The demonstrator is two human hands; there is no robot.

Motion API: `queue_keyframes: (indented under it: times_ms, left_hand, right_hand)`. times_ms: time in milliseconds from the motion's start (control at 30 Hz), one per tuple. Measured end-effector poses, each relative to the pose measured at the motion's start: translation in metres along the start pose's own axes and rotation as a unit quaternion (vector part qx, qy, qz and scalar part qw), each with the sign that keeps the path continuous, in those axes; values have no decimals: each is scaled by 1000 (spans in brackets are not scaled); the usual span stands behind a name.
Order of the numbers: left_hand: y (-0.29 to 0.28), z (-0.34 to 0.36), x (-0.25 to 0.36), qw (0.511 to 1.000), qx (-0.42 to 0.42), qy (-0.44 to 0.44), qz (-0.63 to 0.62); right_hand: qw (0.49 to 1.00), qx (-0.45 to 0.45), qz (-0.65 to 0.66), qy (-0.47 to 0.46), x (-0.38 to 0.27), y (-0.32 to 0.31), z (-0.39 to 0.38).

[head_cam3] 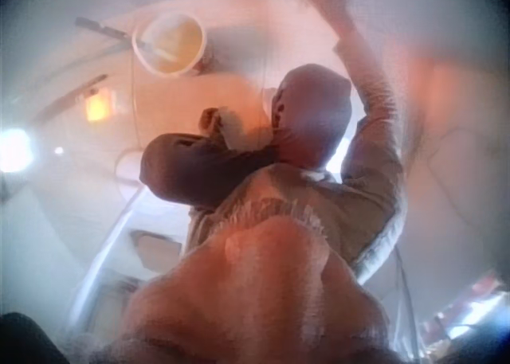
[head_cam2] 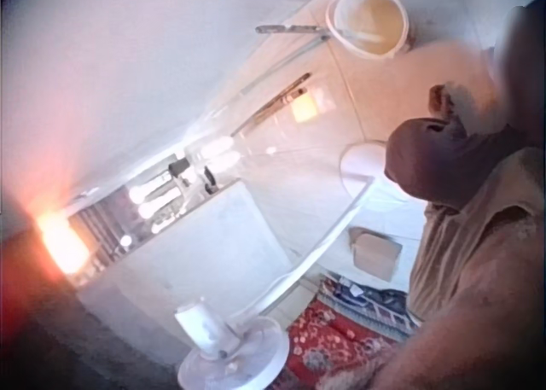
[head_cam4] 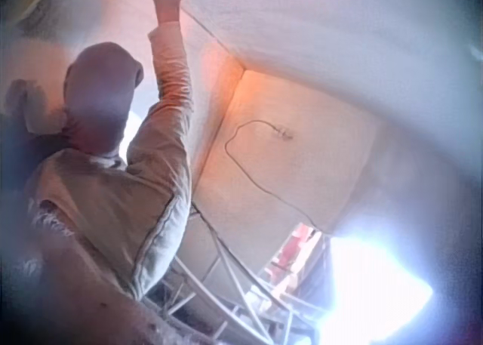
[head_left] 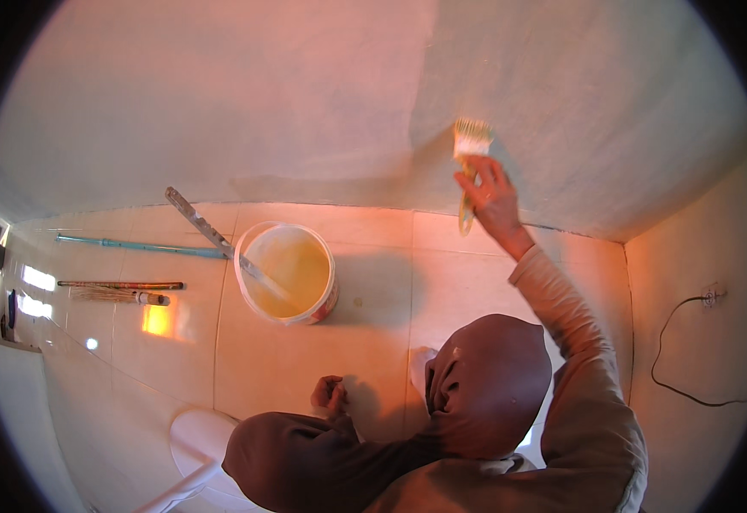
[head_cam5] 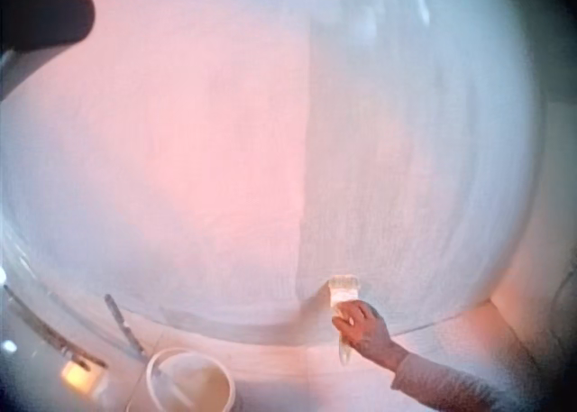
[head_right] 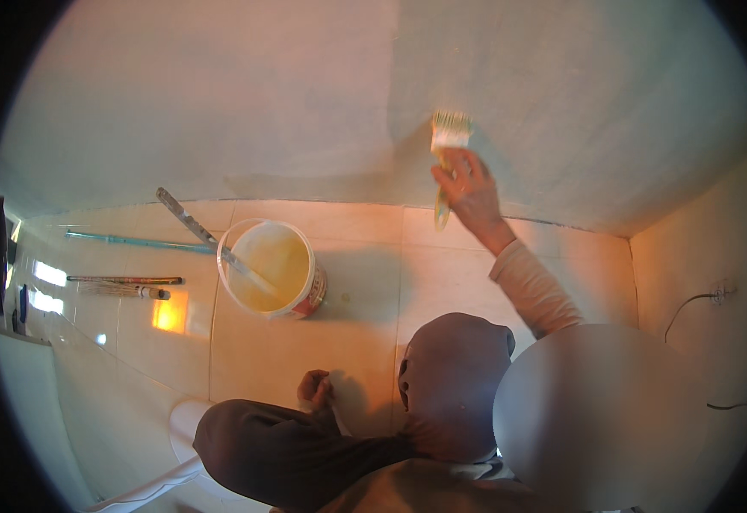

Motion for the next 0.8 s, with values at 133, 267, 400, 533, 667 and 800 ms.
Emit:
queue_keyframes:
  times_ms: [133, 267, 400, 533, 667, 800]
  left_hand:
    - [3, -1, 21, 999, -9, -46, 24]
    - [-1, 3, 14, 999, -12, -28, 35]
    - [-5, -2, 13, 999, -2, -39, -1]
    - [-17, 39, 65, 996, 76, 27, -38]
    - [-35, 86, 142, 970, 217, 62, -91]
    - [-49, 111, 185, 970, 232, 56, -46]
  right_hand:
    - [995, -95, 33, 29, -28, 60, -65]
    - [975, -183, 111, 57, -38, 79, -99]
    - [956, -221, 184, 54, -63, 52, -85]
    - [883, -93, 378, 263, -60, 12, -86]
    - [589, -57, 589, 550, -68, -9, -63]
    - [547, -81, 646, 526, -86, -26, -20]
Point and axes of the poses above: each hand's wrist, its own z-axis towards the middle knuckle, its own y-axis out of the palm, x = y × z, the point moved 3 cm from there along z, towards the middle knuckle, and after that the axes turned 2 degrees about z, right-handed, at the moved point
